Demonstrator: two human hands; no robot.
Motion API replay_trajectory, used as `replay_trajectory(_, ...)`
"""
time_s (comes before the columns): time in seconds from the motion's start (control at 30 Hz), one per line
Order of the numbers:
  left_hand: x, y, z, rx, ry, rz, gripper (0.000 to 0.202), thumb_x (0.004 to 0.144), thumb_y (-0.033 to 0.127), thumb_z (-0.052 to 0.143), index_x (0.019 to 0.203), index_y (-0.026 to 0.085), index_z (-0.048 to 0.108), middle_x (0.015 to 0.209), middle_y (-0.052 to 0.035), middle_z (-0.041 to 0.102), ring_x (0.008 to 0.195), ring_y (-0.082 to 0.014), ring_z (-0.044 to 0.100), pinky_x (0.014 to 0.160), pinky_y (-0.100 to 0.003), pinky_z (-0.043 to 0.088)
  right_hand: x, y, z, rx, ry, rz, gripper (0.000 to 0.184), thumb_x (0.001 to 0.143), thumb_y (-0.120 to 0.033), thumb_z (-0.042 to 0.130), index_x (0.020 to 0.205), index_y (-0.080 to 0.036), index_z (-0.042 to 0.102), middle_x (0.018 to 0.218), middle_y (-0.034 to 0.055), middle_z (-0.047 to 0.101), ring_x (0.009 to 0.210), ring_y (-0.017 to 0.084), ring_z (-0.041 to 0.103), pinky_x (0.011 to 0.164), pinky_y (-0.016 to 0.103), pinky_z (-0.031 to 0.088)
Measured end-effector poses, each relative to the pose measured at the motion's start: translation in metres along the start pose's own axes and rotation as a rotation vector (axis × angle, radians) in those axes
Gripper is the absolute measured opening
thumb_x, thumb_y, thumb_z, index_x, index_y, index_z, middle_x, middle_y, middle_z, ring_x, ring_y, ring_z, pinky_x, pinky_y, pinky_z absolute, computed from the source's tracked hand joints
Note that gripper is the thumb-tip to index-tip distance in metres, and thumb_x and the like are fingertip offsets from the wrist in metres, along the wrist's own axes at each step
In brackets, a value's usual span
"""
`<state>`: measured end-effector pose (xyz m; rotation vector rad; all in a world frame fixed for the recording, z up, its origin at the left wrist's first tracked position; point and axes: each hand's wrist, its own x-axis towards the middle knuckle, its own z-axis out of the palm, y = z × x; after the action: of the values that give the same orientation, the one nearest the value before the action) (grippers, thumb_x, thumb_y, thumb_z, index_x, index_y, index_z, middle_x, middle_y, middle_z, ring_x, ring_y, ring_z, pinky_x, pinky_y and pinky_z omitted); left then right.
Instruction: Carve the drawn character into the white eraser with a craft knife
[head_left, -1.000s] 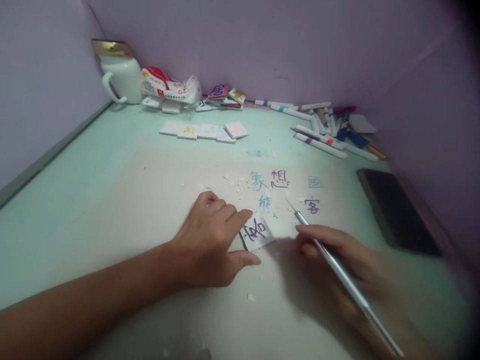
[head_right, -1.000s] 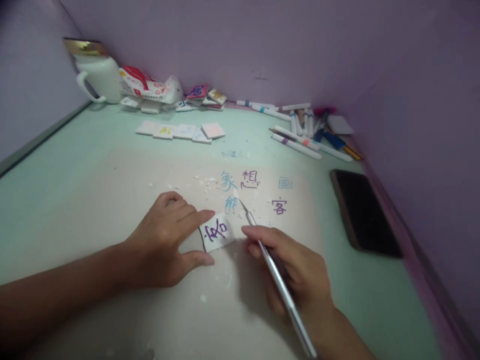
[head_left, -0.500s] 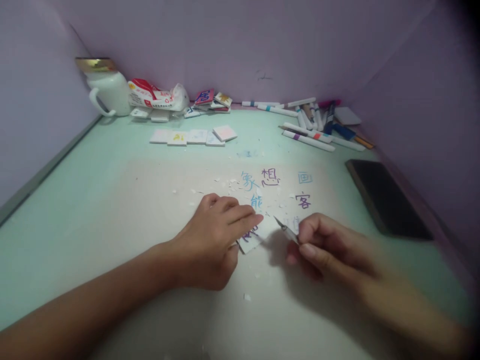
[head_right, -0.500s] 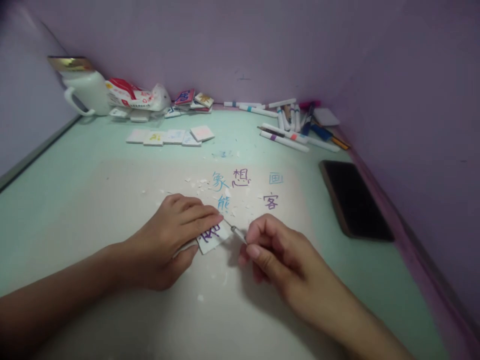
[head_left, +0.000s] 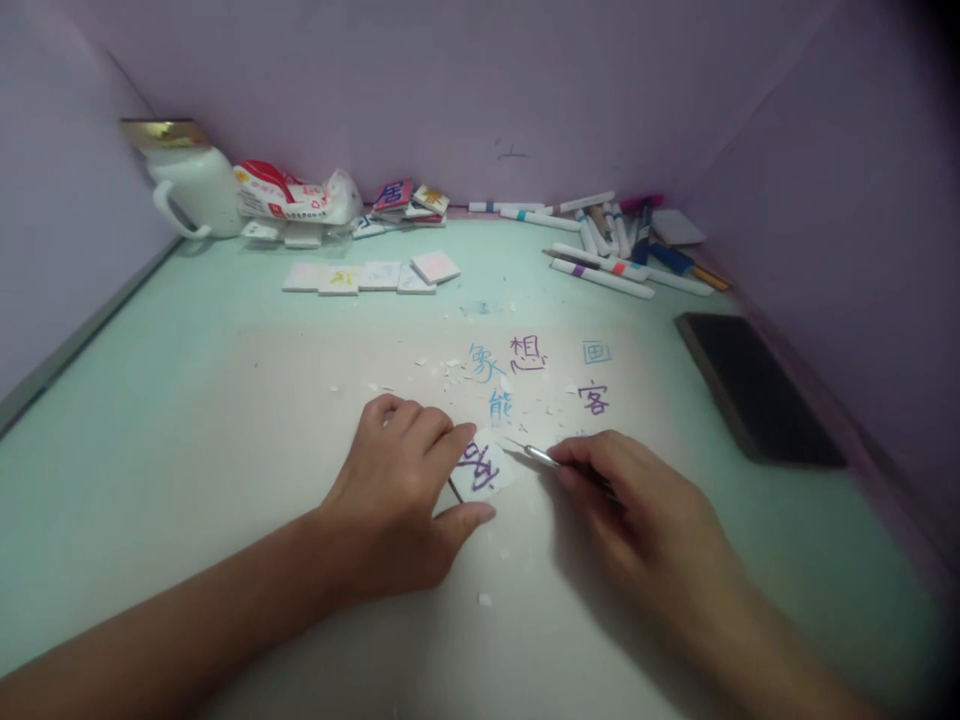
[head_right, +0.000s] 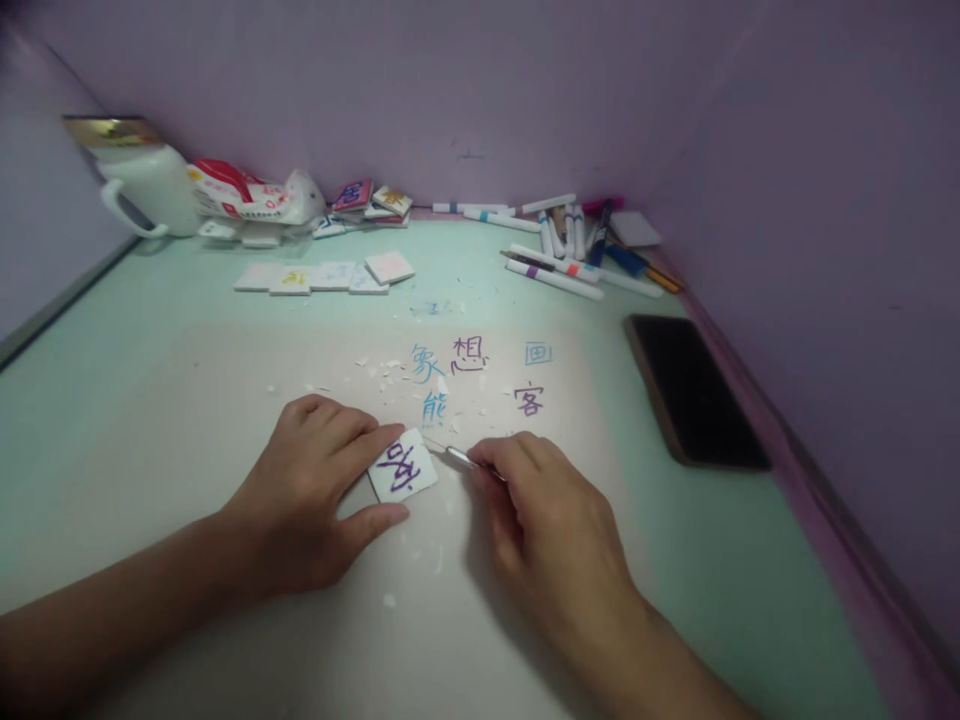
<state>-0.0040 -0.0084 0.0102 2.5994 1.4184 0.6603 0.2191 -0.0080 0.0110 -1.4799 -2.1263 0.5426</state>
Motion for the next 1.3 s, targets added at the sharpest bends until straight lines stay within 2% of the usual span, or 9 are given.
replay_trajectory(0.13,0.0012,0.0008,0.0009,-0.005,0.009,-0.007,0.04,0.08,0.034,0.06,0.108,0.006,0.063,0.09,-0.0127,0.063,0.081,-0.0261,0.053,0.084,-0.05,0.037,0.0007,0.0025,0.0026,-0.024,-0.008,-0.06,0.015,0.091,-0.03,0.05,0.089,-0.024,0.063,0.073,-0.0014,0.063,0.061,0.013,0.057,0.052,0.025,0.039)
replay_trajectory(0.33,0.001,0.0001,0.0015,-0.011,0.013,-0.002,0.039,0.081,0.033,0.059,0.109,0.007,0.062,0.09,-0.0129,0.063,0.082,-0.0263,0.054,0.084,-0.049,0.037,-0.0019,0.0,0.0016,-0.083,0.037,0.006,0.021,0.092,-0.034,0.047,0.084,-0.026,0.065,0.066,-0.0028,0.066,0.059,0.014,0.06,0.05,0.025,0.037)
replay_trajectory(0.47,0.001,-0.0005,0.0019,-0.02,0.002,-0.001,0.039,0.081,0.032,0.059,0.11,0.006,0.062,0.09,-0.0127,0.062,0.082,-0.026,0.053,0.083,-0.048,0.037,-0.0009,-0.0013,-0.0013,-0.092,0.005,0.044,0.022,0.093,-0.036,0.048,0.085,-0.026,0.065,0.066,-0.0014,0.067,0.06,0.016,0.061,0.051,0.026,0.038)
replay_trajectory(0.63,0.0011,-0.0005,0.0017,-0.024,0.0,0.0,0.04,0.08,0.033,0.06,0.109,0.005,0.063,0.089,-0.0121,0.062,0.082,-0.026,0.052,0.083,-0.048,0.036,0.0007,0.0051,-0.0021,-0.028,-0.021,-0.042,0.019,0.089,-0.042,0.057,0.084,-0.025,0.065,0.074,-0.0006,0.067,0.059,0.014,0.061,0.051,0.025,0.04)
replay_trajectory(0.73,0.0012,-0.0001,0.0013,-0.024,-0.002,-0.004,0.039,0.081,0.033,0.06,0.108,0.005,0.064,0.089,-0.0123,0.062,0.081,-0.0262,0.052,0.083,-0.049,0.036,0.0006,0.0074,0.0002,-0.006,0.005,-0.051,0.017,0.089,-0.038,0.058,0.083,-0.025,0.066,0.079,0.0004,0.066,0.062,0.013,0.06,0.054,0.026,0.04)
replay_trajectory(0.83,0.0014,0.0002,0.0012,-0.022,0.002,-0.005,0.039,0.081,0.032,0.06,0.108,0.004,0.064,0.088,-0.0127,0.062,0.081,-0.0264,0.051,0.083,-0.049,0.035,0.0015,0.0078,0.0026,-0.023,0.05,-0.011,0.017,0.089,-0.038,0.058,0.083,-0.025,0.068,0.074,0.0006,0.064,0.063,0.015,0.058,0.053,0.027,0.037)
replay_trajectory(0.97,0.0015,0.0001,0.0014,-0.034,-0.001,-0.004,0.039,0.081,0.032,0.059,0.108,0.004,0.064,0.088,-0.0125,0.061,0.081,-0.0259,0.052,0.083,-0.049,0.036,0.005,0.0083,0.0041,-0.069,0.081,-0.089,0.018,0.088,-0.038,0.059,0.081,-0.024,0.069,0.07,0.0015,0.063,0.067,0.017,0.058,0.054,0.027,0.035)
replay_trajectory(1.07,0.0017,0.0002,0.0015,-0.029,-0.004,-0.009,0.039,0.082,0.032,0.058,0.109,0.005,0.064,0.088,-0.0125,0.062,0.081,-0.0258,0.052,0.083,-0.049,0.037,0.0068,0.0068,0.0051,-0.077,0.088,-0.089,0.019,0.088,-0.036,0.059,0.078,-0.023,0.069,0.072,0.0016,0.064,0.068,0.017,0.057,0.054,0.027,0.035)
replay_trajectory(1.3,0.0023,0.0015,0.0016,-0.016,-0.008,-0.018,0.037,0.082,0.032,0.056,0.107,0.006,0.064,0.089,-0.0131,0.062,0.082,-0.0272,0.053,0.081,-0.05,0.038,0.0071,0.0054,0.0069,-0.079,0.112,-0.079,0.022,0.087,-0.036,0.059,0.073,-0.022,0.068,0.064,0.0004,0.056,0.058,0.014,0.053,0.049,0.027,0.032)
